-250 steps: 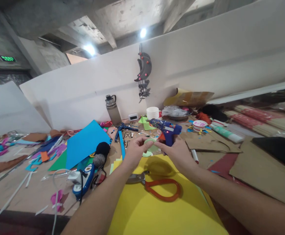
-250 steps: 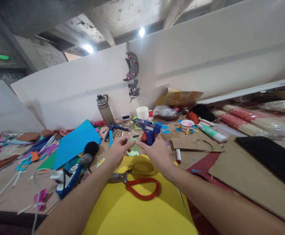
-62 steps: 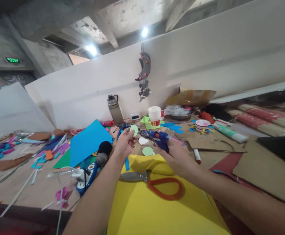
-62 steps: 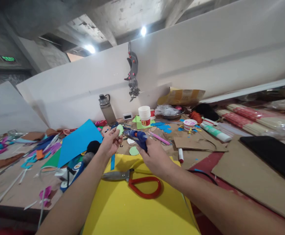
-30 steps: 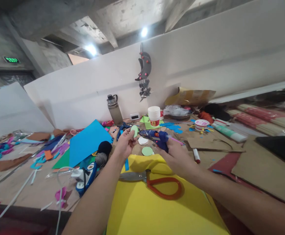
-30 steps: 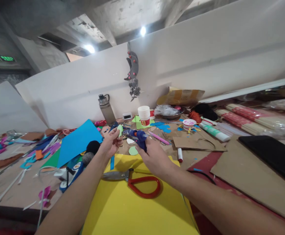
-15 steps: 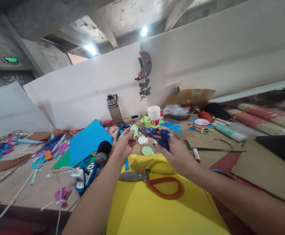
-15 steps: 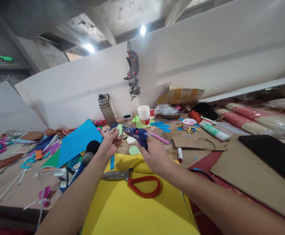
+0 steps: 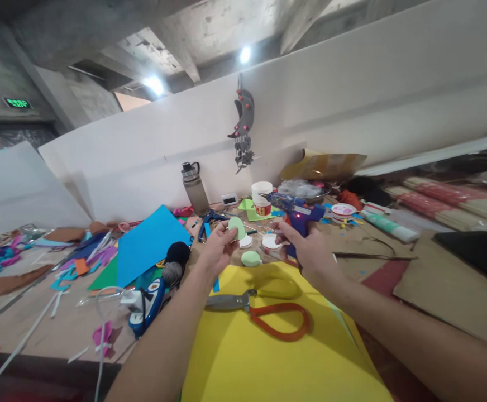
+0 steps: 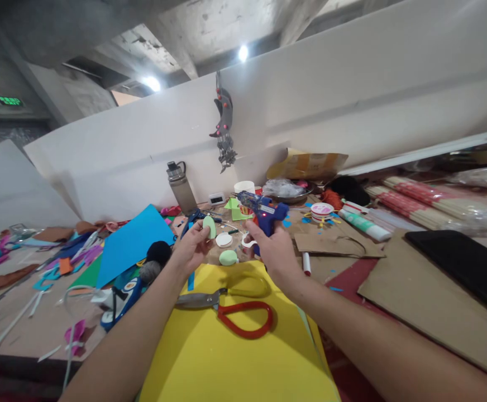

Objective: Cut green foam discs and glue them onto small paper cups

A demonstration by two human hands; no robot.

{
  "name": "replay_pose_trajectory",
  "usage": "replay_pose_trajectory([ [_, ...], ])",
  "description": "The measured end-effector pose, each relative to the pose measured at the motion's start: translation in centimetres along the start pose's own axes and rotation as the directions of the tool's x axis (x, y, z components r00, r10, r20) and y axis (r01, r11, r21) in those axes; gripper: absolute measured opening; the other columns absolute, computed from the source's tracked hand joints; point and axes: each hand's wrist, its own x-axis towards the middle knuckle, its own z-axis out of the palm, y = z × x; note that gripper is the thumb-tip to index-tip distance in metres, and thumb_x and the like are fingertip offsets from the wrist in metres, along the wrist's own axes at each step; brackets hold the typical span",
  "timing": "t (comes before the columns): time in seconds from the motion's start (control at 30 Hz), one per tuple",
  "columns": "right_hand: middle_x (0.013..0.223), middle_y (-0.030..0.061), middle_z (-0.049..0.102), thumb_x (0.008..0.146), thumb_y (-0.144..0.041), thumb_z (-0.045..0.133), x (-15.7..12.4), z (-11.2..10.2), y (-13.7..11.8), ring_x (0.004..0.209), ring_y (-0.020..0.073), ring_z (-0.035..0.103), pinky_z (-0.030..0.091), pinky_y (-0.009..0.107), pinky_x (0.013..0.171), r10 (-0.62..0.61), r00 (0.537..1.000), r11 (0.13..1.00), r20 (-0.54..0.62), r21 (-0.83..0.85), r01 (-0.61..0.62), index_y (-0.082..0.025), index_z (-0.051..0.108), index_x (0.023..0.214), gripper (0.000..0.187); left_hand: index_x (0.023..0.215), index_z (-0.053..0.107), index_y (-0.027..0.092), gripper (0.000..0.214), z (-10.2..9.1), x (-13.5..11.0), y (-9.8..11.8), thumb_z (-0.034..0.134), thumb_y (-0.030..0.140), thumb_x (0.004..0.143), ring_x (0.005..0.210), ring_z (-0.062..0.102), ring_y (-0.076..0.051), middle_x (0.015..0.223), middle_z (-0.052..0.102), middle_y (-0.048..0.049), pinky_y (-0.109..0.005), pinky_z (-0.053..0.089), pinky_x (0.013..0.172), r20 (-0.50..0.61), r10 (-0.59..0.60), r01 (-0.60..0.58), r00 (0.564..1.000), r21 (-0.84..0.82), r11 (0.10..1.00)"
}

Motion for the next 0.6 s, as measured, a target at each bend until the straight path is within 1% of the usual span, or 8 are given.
replay_pose_trajectory([
  [0.07,0.059,-0.0028,0.058,0.073,-0.050,0.066,0.3,0.1,0.1,0.041,0.0101,0.049,0.036,0.021,0.035,0.047,0.999,0.995,0.004,0.091,-0.047,-0.019,0.054,0.085,0.035,0.085,0.058,0.017,0.041,0.5,-0.3,-0.3,0.085,0.023,0.056,0.062,0.058,-0.006,0.074,0.063,0.0034,-0.016,0.046,0.055,0.024,0.009,-0.009,1.000,0.006,1.000],
  [0.13,0.055,-0.0037,0.056,0.071,-0.051,0.068,0.5,0.2,0.4,0.040,0.0097,0.047,0.034,0.021,0.035,0.037,0.999,0.997,0.028,0.071,-0.039,-0.018,0.055,0.081,0.037,0.084,0.058,0.017,0.039,1.0,-0.7,-0.7,0.085,0.024,0.057,0.064,0.059,-0.007,0.077,0.064,0.0019,-0.017,0.047,0.058,0.082,0.018,-0.020,0.996,0.029,0.999],
  [0.2,0.055,-0.0031,0.057,0.064,-0.049,0.074,0.5,0.0,0.9,0.042,0.0111,0.049,0.038,0.023,0.038,-0.010,1.000,1.000,0.014,-0.027,0.010,-0.017,0.057,0.082,0.040,0.083,0.057,0.017,0.037,1.5,-1.2,-1.2,0.084,0.025,0.059,0.063,0.058,-0.008,0.076,0.065,0.0007,-0.019,0.045,0.057,0.133,0.038,-0.048,0.990,0.073,0.996],
  [0.27,0.059,-0.0009,0.061,0.057,-0.046,0.079,0.4,-0.2,1.3,0.048,0.0138,0.053,0.041,0.025,0.042,-0.072,0.997,0.986,-0.018,-0.149,0.068,-0.017,0.060,0.085,0.045,0.080,0.057,0.016,0.035,2.0,-1.5,-1.5,0.084,0.027,0.059,0.059,0.057,-0.009,0.074,0.065,-0.0001,-0.020,0.044,0.054,0.155,0.060,-0.080,0.986,0.125,0.989],
  [0.33,0.061,0.0004,0.063,0.055,-0.044,0.080,0.3,-0.3,1.6,0.051,0.0156,0.055,0.042,0.026,0.045,-0.115,0.993,0.966,-0.039,-0.239,0.102,-0.017,0.061,0.084,0.044,0.077,0.057,0.016,0.035,2.4,-1.8,-1.8,0.084,0.027,0.058,0.057,0.056,-0.010,0.072,0.065,-0.0008,-0.022,0.044,0.054,0.171,0.058,-0.088,0.984,0.177,0.980],
  [0.47,0.060,0.0006,0.062,0.058,-0.044,0.079,0.4,-0.4,1.7,0.050,0.0147,0.053,0.042,0.026,0.046,-0.115,0.993,0.951,0.000,-0.288,0.110,-0.017,0.061,0.077,0.037,0.078,0.063,0.014,0.030,2.6,-2.0,-2.1,0.083,0.028,0.060,0.062,0.057,-0.011,0.072,0.066,-0.0022,-0.022,0.043,0.058,0.172,0.086,-0.132,0.981,0.275,0.952],
  [0.6,0.061,0.0015,0.062,0.060,-0.046,0.078,0.5,-0.3,1.8,0.050,0.0137,0.052,0.042,0.026,0.047,-0.107,0.994,0.947,0.035,-0.300,0.113,-0.016,0.061,0.077,0.039,0.072,0.068,0.014,0.022,2.5,-2.0,-2.2,0.079,0.032,0.065,0.062,0.054,-0.009,0.070,0.065,-0.0019,-0.021,0.040,0.058,0.119,0.166,-0.197,0.979,0.331,0.923],
])
